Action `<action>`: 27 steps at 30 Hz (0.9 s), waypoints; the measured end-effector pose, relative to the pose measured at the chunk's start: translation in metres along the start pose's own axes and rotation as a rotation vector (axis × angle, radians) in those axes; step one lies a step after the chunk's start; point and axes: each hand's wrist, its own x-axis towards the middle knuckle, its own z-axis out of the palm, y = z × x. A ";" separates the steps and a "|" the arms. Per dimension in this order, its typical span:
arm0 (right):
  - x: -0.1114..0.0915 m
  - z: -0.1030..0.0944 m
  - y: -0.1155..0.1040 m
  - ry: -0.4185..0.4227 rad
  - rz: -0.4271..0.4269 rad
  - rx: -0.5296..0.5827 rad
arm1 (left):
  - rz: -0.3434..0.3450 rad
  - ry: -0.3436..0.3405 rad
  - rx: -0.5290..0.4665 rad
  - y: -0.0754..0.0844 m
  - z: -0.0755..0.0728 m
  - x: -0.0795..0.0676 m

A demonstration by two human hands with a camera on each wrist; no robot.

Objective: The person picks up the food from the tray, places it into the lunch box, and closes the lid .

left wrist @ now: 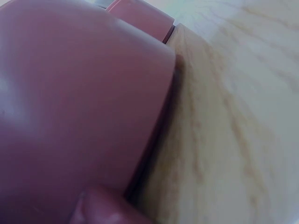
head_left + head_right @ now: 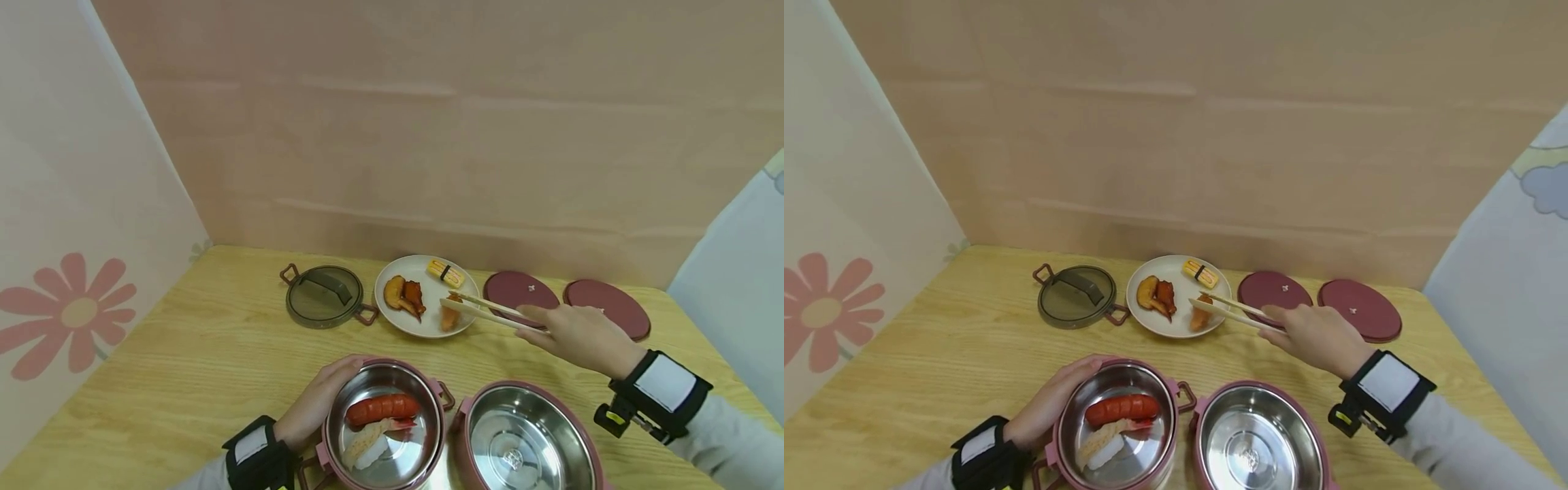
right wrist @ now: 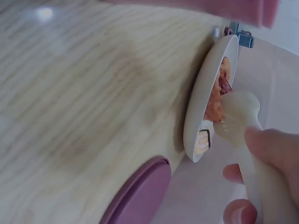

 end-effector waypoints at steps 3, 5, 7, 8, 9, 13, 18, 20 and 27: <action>0.000 0.003 -0.001 0.027 -0.014 0.003 | 0.001 -0.014 -0.025 -0.001 -0.001 -0.001; 0.001 0.005 -0.002 0.037 -0.023 0.001 | 0.000 -0.010 -0.029 -0.001 -0.001 -0.001; 0.001 0.006 -0.002 0.046 -0.026 -0.003 | -0.006 0.002 -0.024 -0.001 0.000 -0.001; 0.001 0.006 -0.002 0.055 -0.028 -0.008 | -0.008 0.010 -0.018 -0.001 0.000 -0.001; 0.001 0.007 -0.002 0.062 -0.028 -0.011 | -0.007 0.013 -0.015 -0.001 0.001 -0.001; 0.002 0.008 -0.002 0.073 -0.022 -0.018 | -0.002 0.013 -0.015 0.000 0.000 0.000; 0.002 0.011 0.000 0.073 -0.014 -0.013 | 0.004 -0.010 -0.026 -0.001 -0.001 -0.001; 0.002 0.011 0.001 0.065 -0.011 -0.009 | 0.000 -0.005 -0.014 -0.001 -0.001 -0.001; 0.002 0.001 0.010 -0.025 0.033 0.073 | 0.004 -0.001 0.020 0.001 0.000 0.000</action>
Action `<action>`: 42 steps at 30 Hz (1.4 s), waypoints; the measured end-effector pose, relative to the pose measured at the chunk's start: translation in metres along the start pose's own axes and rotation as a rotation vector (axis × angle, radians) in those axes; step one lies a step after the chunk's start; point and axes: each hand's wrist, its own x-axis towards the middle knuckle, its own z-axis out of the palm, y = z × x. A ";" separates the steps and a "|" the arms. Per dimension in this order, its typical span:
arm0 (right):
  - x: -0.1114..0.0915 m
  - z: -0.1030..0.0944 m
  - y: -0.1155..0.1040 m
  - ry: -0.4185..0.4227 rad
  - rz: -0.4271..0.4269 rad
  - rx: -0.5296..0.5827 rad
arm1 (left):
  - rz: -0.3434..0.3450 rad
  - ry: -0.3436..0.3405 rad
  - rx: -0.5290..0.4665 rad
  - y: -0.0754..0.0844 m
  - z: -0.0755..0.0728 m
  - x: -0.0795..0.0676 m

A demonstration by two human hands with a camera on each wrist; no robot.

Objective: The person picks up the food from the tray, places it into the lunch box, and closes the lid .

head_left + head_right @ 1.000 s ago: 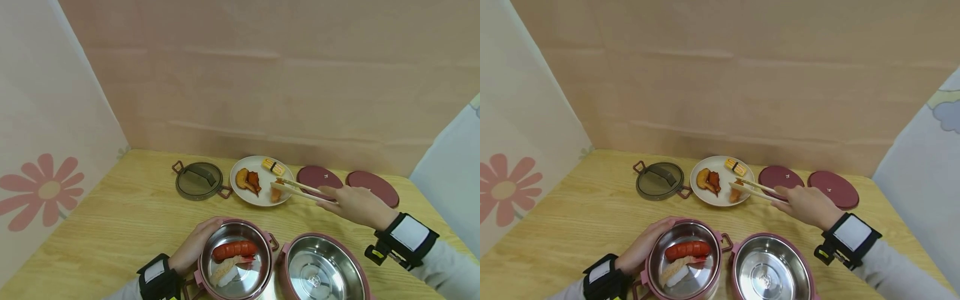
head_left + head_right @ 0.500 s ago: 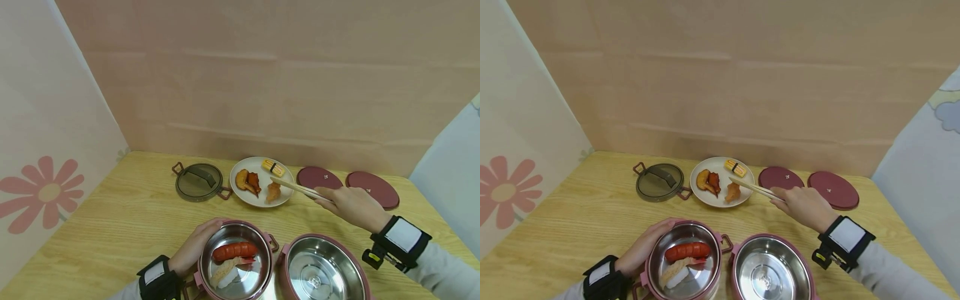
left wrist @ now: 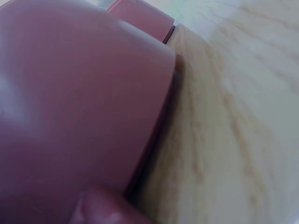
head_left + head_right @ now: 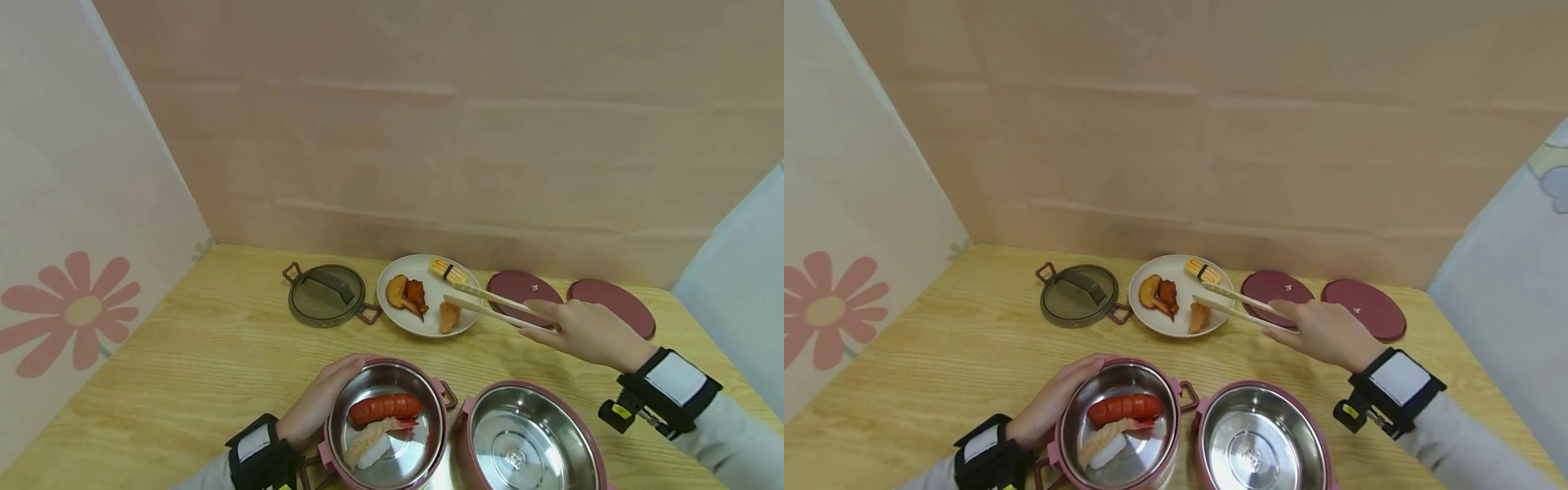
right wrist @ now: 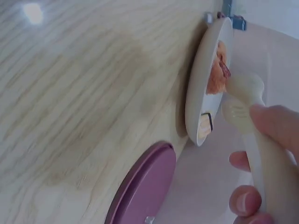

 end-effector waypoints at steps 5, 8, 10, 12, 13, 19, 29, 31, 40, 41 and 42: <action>-0.002 -0.005 0.008 -0.062 -0.002 0.050 | 0.013 -0.038 -0.042 0.000 -0.001 0.001; -0.002 -0.008 0.009 -0.105 -0.002 0.079 | 0.003 -0.029 -0.045 0.000 -0.001 0.000; 0.000 -0.010 0.009 -0.139 0.007 0.098 | 0.006 -0.028 -0.044 0.000 -0.001 0.000; 0.000 -0.013 0.008 -0.178 0.033 0.110 | 0.006 -0.024 -0.037 0.000 -0.001 0.000; 0.001 -0.014 0.007 -0.195 0.047 0.113 | 0.008 -0.020 -0.031 0.000 0.000 0.000; 0.003 -0.017 0.004 -0.267 0.110 0.131 | 0.002 0.008 0.002 0.001 0.001 0.001; 0.012 0.003 0.003 -0.247 0.060 0.170 | 0.000 0.022 0.002 -0.003 0.004 0.001; 0.013 0.005 0.002 -0.250 0.043 0.176 | -0.009 0.024 -0.006 -0.004 0.004 0.001; 0.022 0.007 -0.006 -0.286 0.068 0.202 | 0.000 0.021 0.009 -0.004 0.004 0.001; 0.023 0.008 -0.006 -0.287 0.067 0.210 | 0.001 0.011 -0.003 -0.004 0.004 0.001; 0.024 0.008 -0.006 -0.285 0.066 0.218 | 0.003 0.002 -0.015 -0.003 0.004 0.002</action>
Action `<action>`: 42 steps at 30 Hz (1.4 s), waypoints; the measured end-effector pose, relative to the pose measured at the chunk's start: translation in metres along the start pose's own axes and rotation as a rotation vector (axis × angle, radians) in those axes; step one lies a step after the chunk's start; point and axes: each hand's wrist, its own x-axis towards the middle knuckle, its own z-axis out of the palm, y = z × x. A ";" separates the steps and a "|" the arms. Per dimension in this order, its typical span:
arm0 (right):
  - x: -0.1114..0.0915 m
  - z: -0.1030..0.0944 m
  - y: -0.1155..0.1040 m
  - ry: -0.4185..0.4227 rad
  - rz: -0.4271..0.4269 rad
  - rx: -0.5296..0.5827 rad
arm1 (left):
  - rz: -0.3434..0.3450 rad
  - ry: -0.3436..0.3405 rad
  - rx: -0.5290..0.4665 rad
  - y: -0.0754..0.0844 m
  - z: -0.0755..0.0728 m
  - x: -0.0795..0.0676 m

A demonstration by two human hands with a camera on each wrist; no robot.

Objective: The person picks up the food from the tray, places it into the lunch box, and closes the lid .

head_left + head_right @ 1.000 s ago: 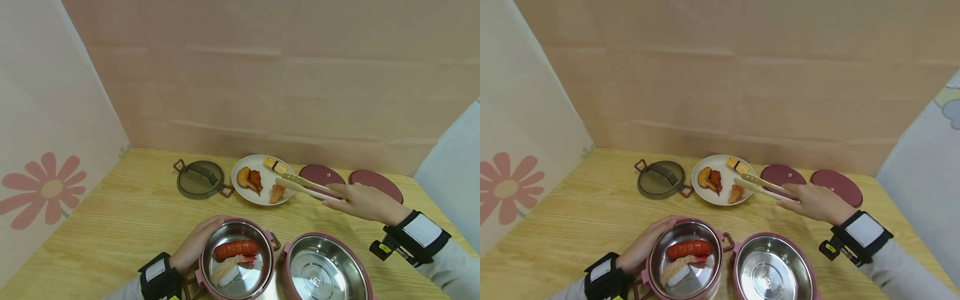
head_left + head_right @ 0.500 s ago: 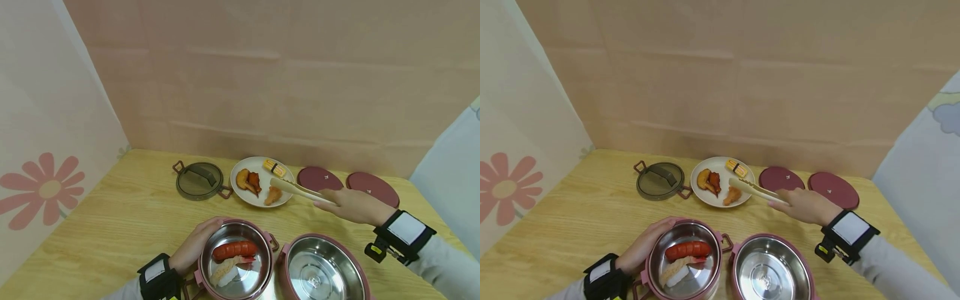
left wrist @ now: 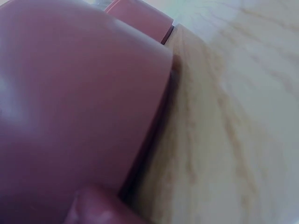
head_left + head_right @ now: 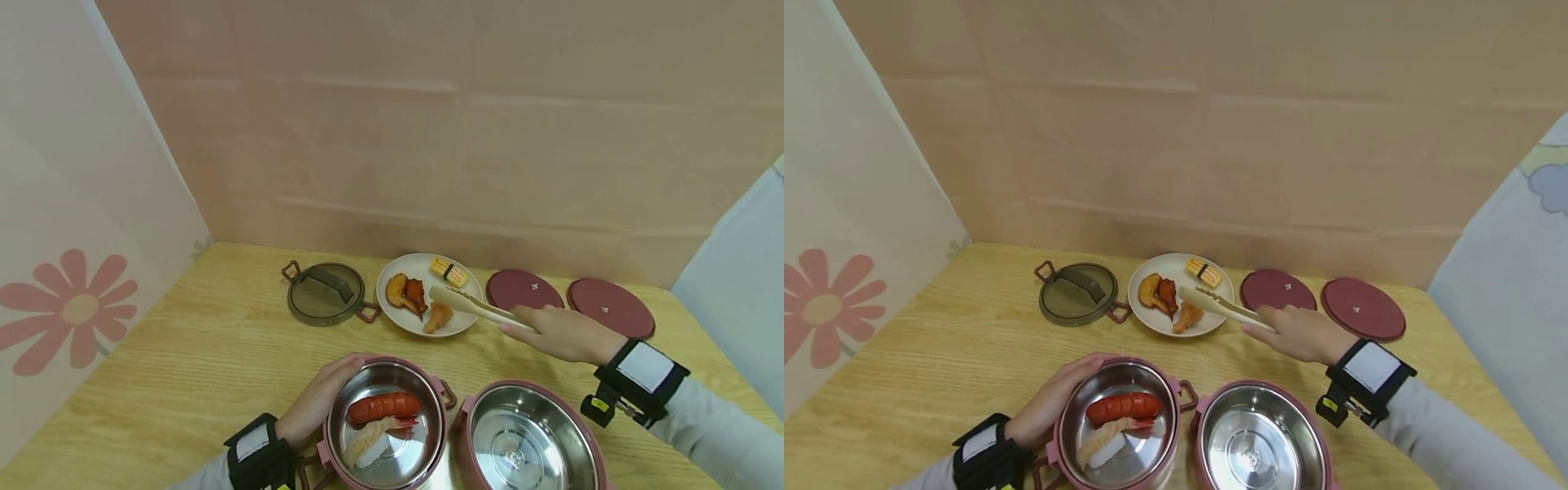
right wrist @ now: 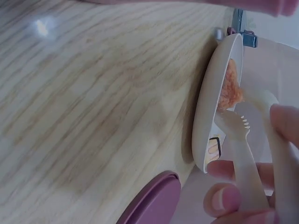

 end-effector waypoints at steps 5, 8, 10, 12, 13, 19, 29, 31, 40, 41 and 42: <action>0.001 0.006 -0.003 0.050 -0.027 0.007 | 0.006 -0.016 -0.024 0.001 0.000 -0.004; -0.001 0.009 -0.005 0.083 -0.037 0.006 | -0.001 0.014 0.009 0.002 0.000 -0.008; -0.002 0.011 -0.005 0.100 -0.035 0.011 | -0.002 0.032 0.025 0.004 0.001 -0.011; -0.003 0.012 -0.006 0.121 -0.037 0.009 | 0.003 0.042 0.033 0.006 0.000 -0.013; -0.003 0.012 -0.006 0.131 -0.037 0.007 | 0.009 0.042 0.038 0.007 0.000 -0.014; -0.006 0.008 -0.009 0.128 -0.033 -0.025 | 0.028 0.033 0.051 0.008 -0.001 -0.017; -0.011 -0.001 -0.012 -0.059 0.034 0.003 | 0.022 0.016 0.016 0.006 -0.002 -0.020; -0.012 -0.002 -0.014 -0.077 0.033 0.008 | 0.034 0.004 0.016 0.005 -0.002 -0.020; -0.019 -0.004 -0.017 -0.071 0.036 -0.022 | 0.005 0.036 0.037 0.004 0.000 -0.017; -0.020 -0.005 -0.018 -0.072 0.039 -0.040 | 0.000 0.037 0.036 0.005 0.000 -0.017; -0.021 -0.005 -0.019 -0.077 0.038 -0.049 | 0.000 0.036 0.036 0.005 0.000 -0.016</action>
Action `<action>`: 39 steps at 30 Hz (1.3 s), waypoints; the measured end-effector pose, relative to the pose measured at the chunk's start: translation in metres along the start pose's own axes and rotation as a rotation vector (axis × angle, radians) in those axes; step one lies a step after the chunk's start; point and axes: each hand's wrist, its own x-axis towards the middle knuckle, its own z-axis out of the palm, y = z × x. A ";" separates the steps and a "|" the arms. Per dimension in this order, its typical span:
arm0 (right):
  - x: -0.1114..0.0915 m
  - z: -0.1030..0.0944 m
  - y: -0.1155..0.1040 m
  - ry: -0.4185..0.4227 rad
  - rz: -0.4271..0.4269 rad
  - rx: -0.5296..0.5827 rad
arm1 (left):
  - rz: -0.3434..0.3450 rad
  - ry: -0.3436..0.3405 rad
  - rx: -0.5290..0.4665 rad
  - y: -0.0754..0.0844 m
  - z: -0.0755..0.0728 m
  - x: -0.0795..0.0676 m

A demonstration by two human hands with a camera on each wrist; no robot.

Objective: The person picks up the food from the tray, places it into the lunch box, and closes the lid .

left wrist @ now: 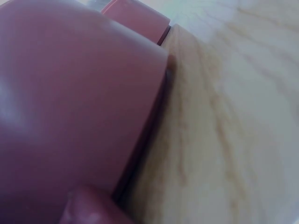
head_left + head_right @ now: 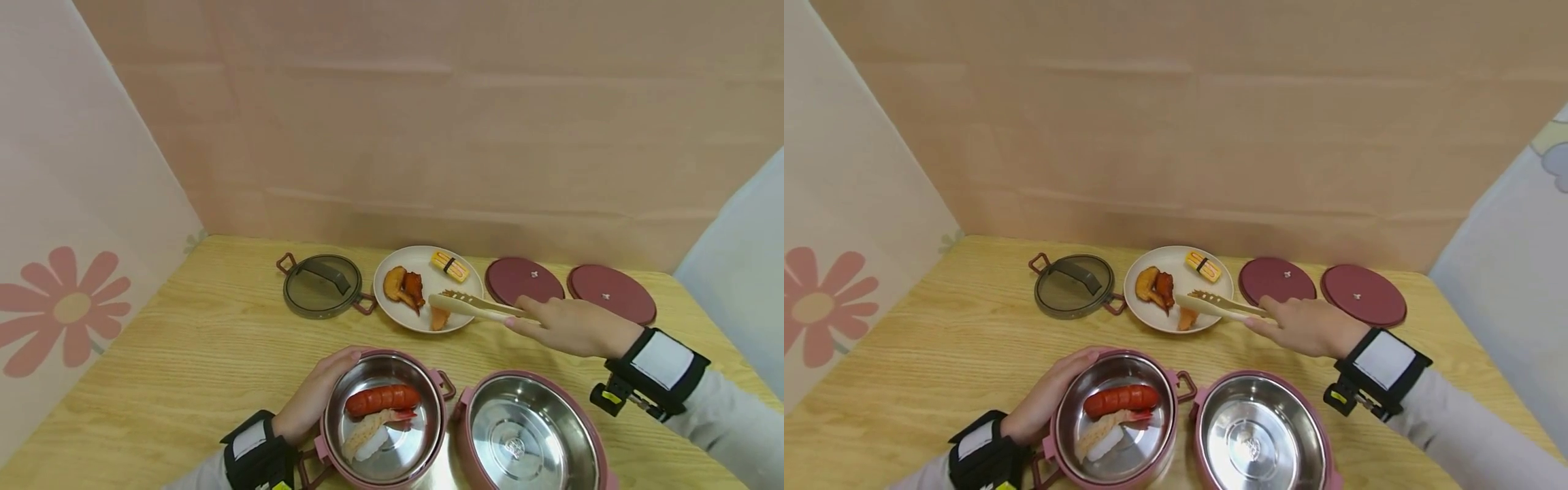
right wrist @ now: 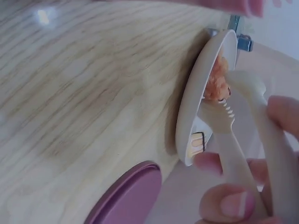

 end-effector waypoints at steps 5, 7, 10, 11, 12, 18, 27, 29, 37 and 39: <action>0.002 -0.004 -0.008 0.002 -0.022 -0.037 | 0.023 -0.029 0.002 0.000 -0.002 -0.001; 0.004 -0.005 -0.010 0.021 -0.036 -0.063 | 0.025 -0.028 0.004 0.000 -0.003 -0.001; 0.006 -0.007 -0.010 0.052 -0.056 -0.099 | 0.012 -0.005 0.004 0.000 -0.002 -0.001; 0.007 -0.007 -0.010 0.061 -0.065 -0.102 | 0.005 0.003 0.003 -0.001 -0.002 -0.001; 0.009 -0.007 -0.010 0.068 -0.073 -0.098 | 0.000 0.011 0.005 -0.001 -0.002 -0.001; 0.013 -0.005 -0.010 0.083 -0.089 -0.038 | -0.008 0.000 -0.020 -0.002 0.000 -0.001; 0.011 -0.001 -0.010 0.115 -0.120 -0.029 | 0.005 -0.012 -0.031 -0.004 -0.001 -0.002; 0.010 0.000 -0.009 0.124 -0.126 -0.030 | 0.010 -0.020 -0.031 -0.005 -0.001 -0.002; 0.004 -0.006 -0.006 0.160 -0.119 -0.020 | 0.024 -0.028 -0.035 -0.005 -0.001 -0.001; 0.003 -0.008 -0.006 0.166 -0.123 -0.005 | 0.017 -0.020 -0.032 -0.005 -0.001 -0.001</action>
